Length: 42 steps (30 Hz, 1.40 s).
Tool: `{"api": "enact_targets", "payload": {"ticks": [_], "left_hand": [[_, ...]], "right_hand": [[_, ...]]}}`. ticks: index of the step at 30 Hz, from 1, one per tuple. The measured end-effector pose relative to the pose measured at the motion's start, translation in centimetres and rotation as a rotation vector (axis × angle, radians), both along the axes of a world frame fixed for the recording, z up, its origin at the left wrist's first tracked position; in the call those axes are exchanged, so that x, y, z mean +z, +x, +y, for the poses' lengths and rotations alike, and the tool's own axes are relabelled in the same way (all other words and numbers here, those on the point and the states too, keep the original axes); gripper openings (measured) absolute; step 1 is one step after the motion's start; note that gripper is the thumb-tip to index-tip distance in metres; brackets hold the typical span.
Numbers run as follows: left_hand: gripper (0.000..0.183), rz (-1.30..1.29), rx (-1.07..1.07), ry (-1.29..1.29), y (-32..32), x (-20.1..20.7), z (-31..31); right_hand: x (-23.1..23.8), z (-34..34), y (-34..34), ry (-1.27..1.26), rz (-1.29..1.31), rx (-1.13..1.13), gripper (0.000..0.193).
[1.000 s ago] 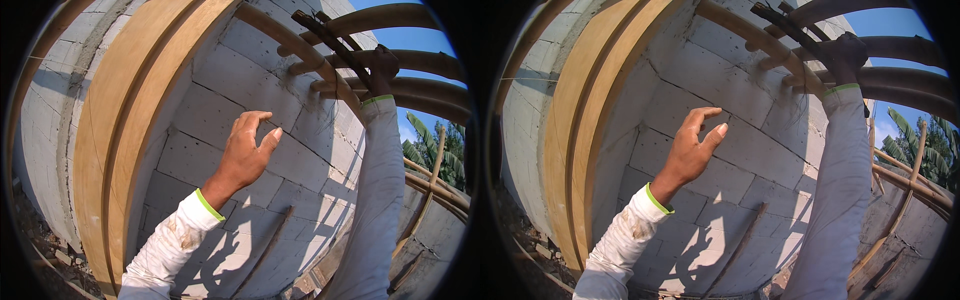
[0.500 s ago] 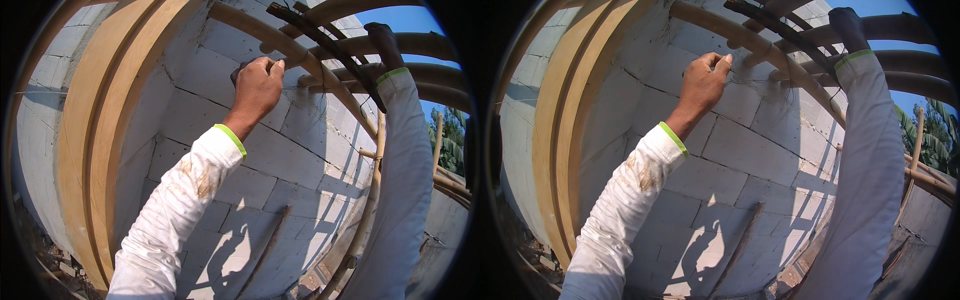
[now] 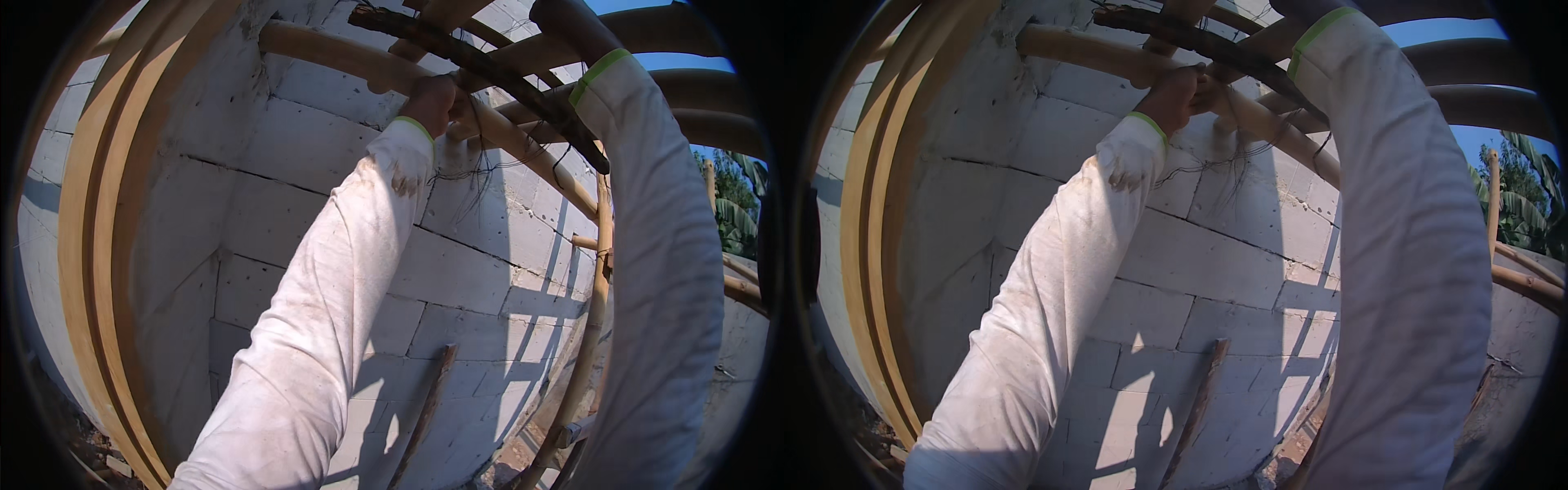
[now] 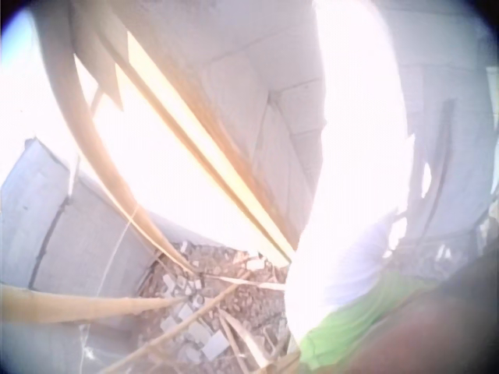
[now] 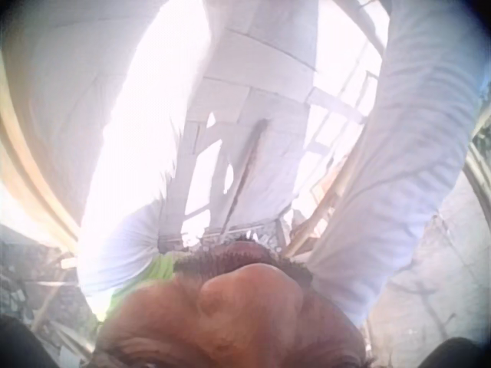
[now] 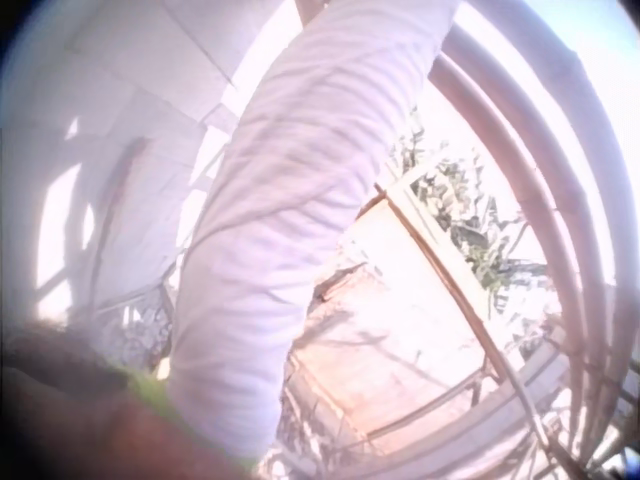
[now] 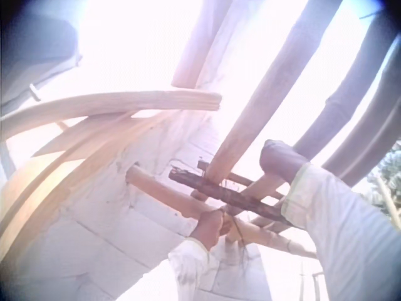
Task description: The person secures bamboo scaffolding poles to a building structure using wire and pliers.
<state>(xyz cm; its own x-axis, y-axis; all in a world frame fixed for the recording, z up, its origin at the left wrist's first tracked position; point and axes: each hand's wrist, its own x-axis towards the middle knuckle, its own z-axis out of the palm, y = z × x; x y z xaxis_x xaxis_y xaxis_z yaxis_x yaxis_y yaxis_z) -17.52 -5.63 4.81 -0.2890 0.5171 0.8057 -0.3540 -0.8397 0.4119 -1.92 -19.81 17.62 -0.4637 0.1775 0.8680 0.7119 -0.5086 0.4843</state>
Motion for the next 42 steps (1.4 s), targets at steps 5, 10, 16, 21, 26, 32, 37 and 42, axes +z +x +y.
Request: {"api": "enact_targets", "payload": {"ticks": [5,10,16,21,26,32,37,42], "left_hand": [[0.019,-0.048,-0.124,0.067,3.4,2.3,2.7],[0.02,0.212,0.564,0.293,-4.6,4.9,7.2],[0.019,-0.035,0.101,0.034,1.7,0.4,0.7],[0.016,-0.041,0.014,0.029,0.3,0.5,-0.1],[0.019,-0.034,-0.155,0.086,2.0,0.9,0.1],[0.012,0.087,0.117,0.017,0.1,3.5,3.7],[0.015,0.437,0.673,0.385,-4.2,1.5,6.8],[0.021,0.459,0.552,0.112,0.4,-1.9,-2.3]], "right_hand": [[-0.2,0.8,1.4,-0.021,0.114,0.066,0.022],[0.1,-1.1,-2.6,-0.01,0.033,0.115,0.022],[-0.2,1.6,0.3,0.097,0.111,0.205,0.021],[1.0,0.9,-0.7,0.046,-0.029,0.001,0.021],[0.7,0.8,-0.7,0.001,0.02,-0.038,0.021],[-0.1,0.6,0.5,0.028,-0.053,0.027,0.017],[-11.3,2.7,3.4,0.094,-0.033,0.843,0.026],[-22.4,5.7,4.3,-0.269,0.721,2.069,0.029]]}}
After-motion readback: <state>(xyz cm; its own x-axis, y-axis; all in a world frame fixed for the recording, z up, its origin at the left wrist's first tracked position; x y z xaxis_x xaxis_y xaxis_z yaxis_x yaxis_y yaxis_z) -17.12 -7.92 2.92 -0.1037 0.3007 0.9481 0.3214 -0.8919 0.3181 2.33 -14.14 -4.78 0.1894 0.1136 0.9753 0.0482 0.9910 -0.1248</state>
